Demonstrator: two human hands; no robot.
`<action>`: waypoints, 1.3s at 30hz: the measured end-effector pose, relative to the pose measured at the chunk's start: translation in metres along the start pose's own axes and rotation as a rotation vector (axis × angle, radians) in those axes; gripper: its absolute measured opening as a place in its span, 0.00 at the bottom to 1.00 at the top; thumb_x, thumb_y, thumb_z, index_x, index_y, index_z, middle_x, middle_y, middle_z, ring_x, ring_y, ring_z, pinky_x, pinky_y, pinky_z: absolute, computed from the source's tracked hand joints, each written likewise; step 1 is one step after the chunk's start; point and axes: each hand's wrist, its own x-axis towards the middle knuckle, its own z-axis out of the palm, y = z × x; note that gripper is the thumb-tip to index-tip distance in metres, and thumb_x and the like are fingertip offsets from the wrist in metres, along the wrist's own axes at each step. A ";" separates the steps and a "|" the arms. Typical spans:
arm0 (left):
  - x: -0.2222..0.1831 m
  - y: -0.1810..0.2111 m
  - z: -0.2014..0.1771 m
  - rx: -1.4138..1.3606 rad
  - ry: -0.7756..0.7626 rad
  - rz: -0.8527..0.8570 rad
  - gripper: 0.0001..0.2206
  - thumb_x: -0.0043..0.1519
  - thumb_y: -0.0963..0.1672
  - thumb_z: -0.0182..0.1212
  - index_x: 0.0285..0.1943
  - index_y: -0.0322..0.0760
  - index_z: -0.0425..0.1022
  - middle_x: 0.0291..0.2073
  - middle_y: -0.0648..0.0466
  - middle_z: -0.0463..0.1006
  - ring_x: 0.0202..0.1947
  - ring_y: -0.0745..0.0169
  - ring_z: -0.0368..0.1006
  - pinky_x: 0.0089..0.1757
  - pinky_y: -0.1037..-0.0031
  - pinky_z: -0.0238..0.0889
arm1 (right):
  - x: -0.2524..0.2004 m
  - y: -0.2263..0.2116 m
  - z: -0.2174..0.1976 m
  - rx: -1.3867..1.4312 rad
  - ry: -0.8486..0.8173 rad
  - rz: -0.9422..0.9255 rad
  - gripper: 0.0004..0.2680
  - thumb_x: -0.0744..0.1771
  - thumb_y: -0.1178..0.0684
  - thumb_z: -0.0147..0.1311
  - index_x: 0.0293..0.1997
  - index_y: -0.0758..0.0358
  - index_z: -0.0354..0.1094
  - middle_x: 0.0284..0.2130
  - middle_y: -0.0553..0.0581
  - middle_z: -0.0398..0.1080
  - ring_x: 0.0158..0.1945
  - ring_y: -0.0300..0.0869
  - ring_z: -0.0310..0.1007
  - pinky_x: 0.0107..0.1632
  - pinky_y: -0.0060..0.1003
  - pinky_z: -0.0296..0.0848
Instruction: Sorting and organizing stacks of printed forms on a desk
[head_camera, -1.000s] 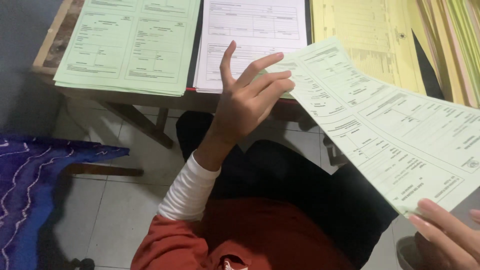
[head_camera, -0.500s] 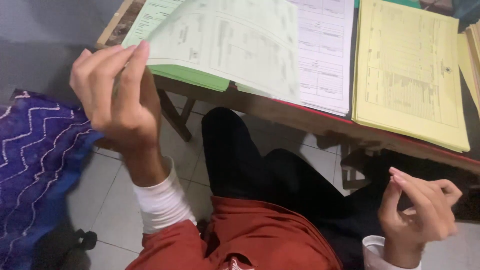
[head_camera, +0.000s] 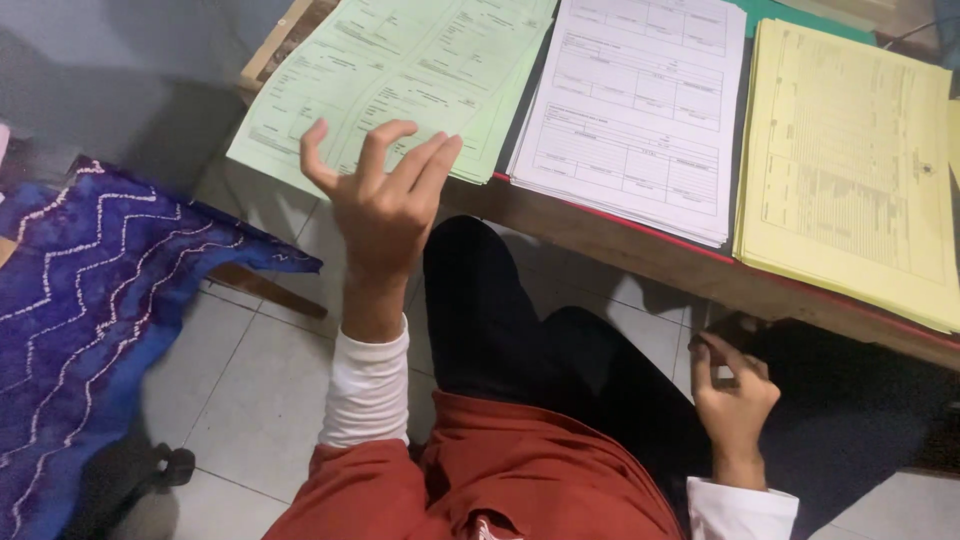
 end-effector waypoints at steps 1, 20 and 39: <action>0.003 0.003 0.000 -0.014 -0.023 0.000 0.05 0.66 0.43 0.82 0.44 0.49 0.89 0.39 0.68 0.89 0.46 0.64 0.77 0.59 0.48 0.45 | 0.000 0.002 0.001 -0.019 -0.014 0.010 0.05 0.70 0.58 0.62 0.51 0.58 0.79 0.33 0.55 0.77 0.37 0.40 0.75 0.38 0.35 0.73; -0.040 -0.012 0.006 -0.088 -0.107 -0.161 0.11 0.68 0.40 0.61 0.55 0.49 0.84 0.52 0.60 0.83 0.60 0.60 0.74 0.62 0.45 0.42 | -0.006 0.012 0.010 -0.007 -0.029 -0.001 0.04 0.70 0.53 0.62 0.48 0.51 0.81 0.30 0.54 0.78 0.38 0.50 0.79 0.48 0.40 0.74; -0.030 0.017 0.015 -0.288 -0.291 -0.284 0.16 0.71 0.46 0.52 0.64 0.42 0.79 0.61 0.48 0.74 0.63 0.49 0.68 0.64 0.39 0.48 | 0.007 -0.006 -0.042 -0.078 0.005 -0.063 0.07 0.71 0.61 0.61 0.54 0.59 0.81 0.45 0.53 0.80 0.36 0.43 0.74 0.46 0.35 0.69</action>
